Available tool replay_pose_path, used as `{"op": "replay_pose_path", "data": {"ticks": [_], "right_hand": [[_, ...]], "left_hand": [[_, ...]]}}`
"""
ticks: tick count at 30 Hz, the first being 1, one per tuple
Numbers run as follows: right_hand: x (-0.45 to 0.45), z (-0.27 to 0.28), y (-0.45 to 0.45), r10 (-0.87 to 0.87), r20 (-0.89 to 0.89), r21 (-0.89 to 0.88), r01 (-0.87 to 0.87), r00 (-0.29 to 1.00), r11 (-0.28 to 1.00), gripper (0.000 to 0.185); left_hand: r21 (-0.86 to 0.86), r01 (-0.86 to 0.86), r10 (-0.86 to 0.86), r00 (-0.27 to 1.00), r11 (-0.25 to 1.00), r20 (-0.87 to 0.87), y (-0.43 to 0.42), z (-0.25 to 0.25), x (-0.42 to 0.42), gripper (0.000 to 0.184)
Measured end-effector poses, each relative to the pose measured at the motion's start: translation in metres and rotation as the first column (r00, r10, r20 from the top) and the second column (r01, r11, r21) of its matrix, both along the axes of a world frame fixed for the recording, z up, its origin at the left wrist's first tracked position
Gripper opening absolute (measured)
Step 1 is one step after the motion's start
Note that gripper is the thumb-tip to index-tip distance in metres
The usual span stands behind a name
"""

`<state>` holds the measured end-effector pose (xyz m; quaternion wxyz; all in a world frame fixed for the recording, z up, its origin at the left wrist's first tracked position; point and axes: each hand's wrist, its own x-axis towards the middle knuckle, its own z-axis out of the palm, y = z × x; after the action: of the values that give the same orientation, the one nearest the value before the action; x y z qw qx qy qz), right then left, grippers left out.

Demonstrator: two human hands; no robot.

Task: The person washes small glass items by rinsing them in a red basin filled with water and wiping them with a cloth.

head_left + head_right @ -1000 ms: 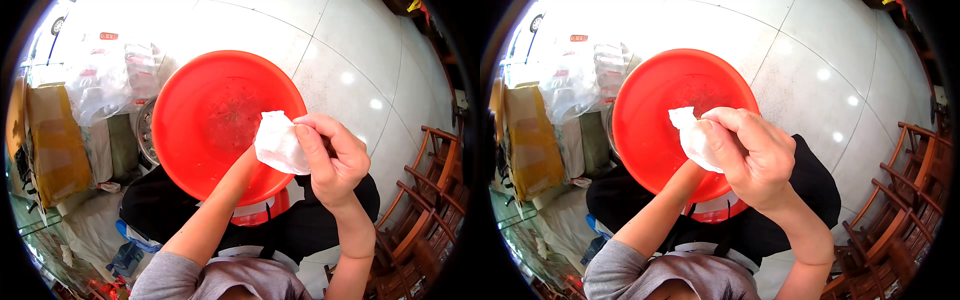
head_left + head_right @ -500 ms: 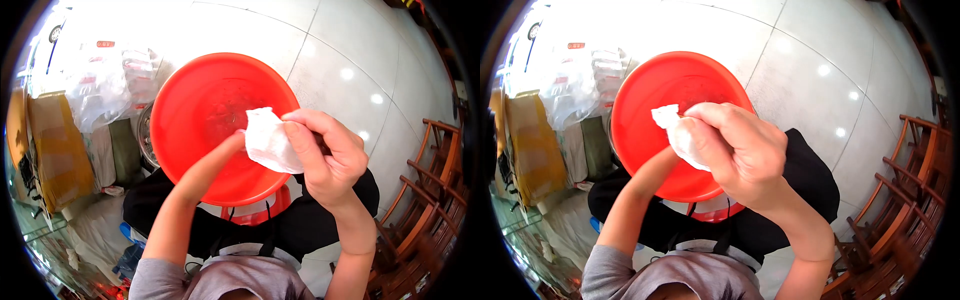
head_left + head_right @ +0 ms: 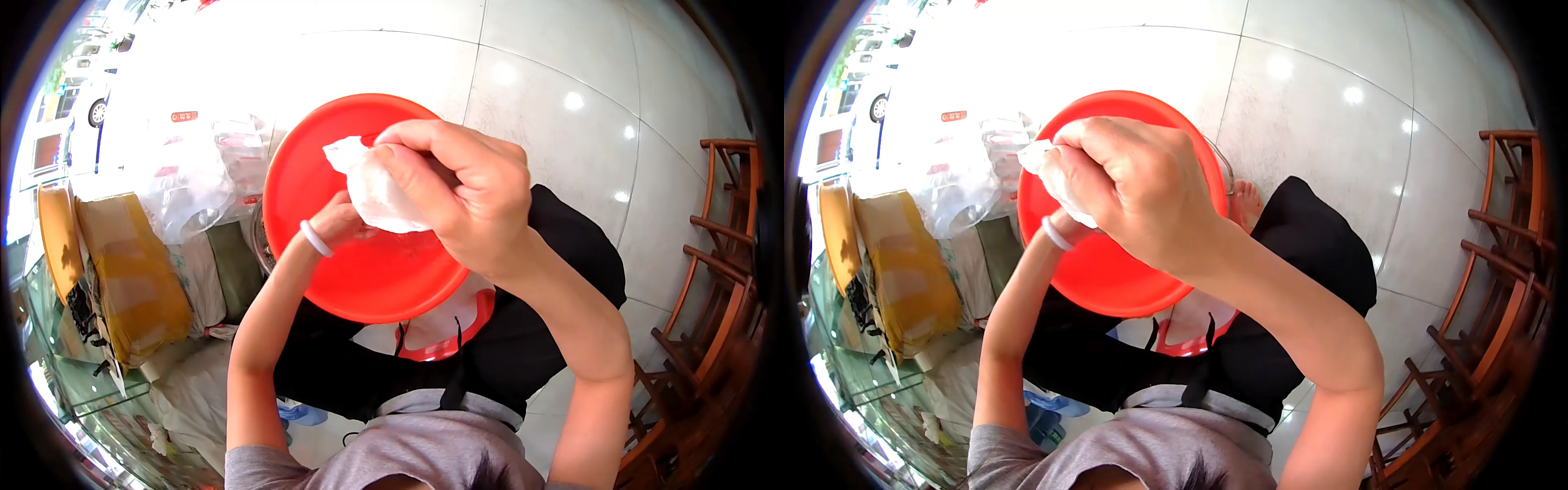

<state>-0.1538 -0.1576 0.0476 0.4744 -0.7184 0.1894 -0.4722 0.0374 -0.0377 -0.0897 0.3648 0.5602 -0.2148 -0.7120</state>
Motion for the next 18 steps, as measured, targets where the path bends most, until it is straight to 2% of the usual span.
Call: {"op": "replay_pose_path", "data": {"ticks": [3,5,6,7,8,9,10,11,13,14,16,18], "right_hand": [[0.002,-0.002,0.001,-0.013,0.01,-0.015,0.013,1.0,1.0,0.006],[0.003,-0.001,-0.001,-0.02,0.034,-0.054,0.021,0.999,0.998,0.006],[0.003,0.0,-0.002,-0.009,0.018,-0.047,0.009,1.0,0.999,0.006],[0.004,0.001,0.0,-0.007,0.025,-0.052,0.008,1.0,0.999,0.006],[0.006,0.001,0.0,0.006,0.015,0.018,-0.006,1.0,1.0,0.007],[0.006,0.001,-0.002,0.026,-0.006,0.084,-0.026,1.0,0.996,0.007],[0.003,0.001,-0.001,0.005,-0.025,-0.005,-0.005,1.0,1.0,0.009],[0.004,-0.001,0.001,-0.023,-0.023,-0.058,0.021,0.999,0.998,0.01],[0.007,-0.002,0.002,-0.017,-0.04,-0.059,0.015,0.999,0.998,0.01],[0.006,0.001,-0.001,0.01,-0.048,-0.034,-0.012,0.999,0.999,0.009],[0.005,0.0,0.002,-0.01,-0.031,-0.083,0.007,0.999,0.997,0.008],[0.007,-0.003,0.0,-0.003,0.009,-0.074,0.004,1.0,0.997,0.008]], "left_hand": [[-0.052,0.153,-0.135,0.956,0.987,0.26,-0.013,0.046,0.007,0.019],[-0.116,-0.144,0.153,0.986,0.983,0.069,-0.012,0.037,0.0,0.018],[-0.081,-0.082,0.104,0.945,0.993,0.31,-0.008,0.013,-0.007,0.018],[-0.071,0.156,-0.086,0.808,0.985,0.583,0.004,-0.042,-0.005,0.018],[0.008,0.364,-0.224,0.558,0.932,0.799,0.03,-0.102,-0.004,0.018],[0.044,0.391,-0.225,0.429,0.919,0.875,0.049,-0.134,-0.008,0.019],[-0.027,0.364,-0.151,0.451,0.931,0.88,0.05,-0.139,-0.013,0.019],[-0.129,0.331,-0.088,0.567,0.935,0.819,0.036,-0.121,-0.016,0.02],[-0.245,0.18,-0.025,0.85,0.953,0.526,0.005,-0.054,-0.014,0.021],[-0.27,0.099,0.01,0.926,0.958,0.377,-0.007,-0.021,-0.012,0.022],[-0.305,0.004,0.06,0.978,0.952,0.2,-0.015,0.017,-0.015,0.023],[-0.287,-0.025,0.085,0.977,0.957,0.197,-0.014,0.008,-0.012,0.024]]}}
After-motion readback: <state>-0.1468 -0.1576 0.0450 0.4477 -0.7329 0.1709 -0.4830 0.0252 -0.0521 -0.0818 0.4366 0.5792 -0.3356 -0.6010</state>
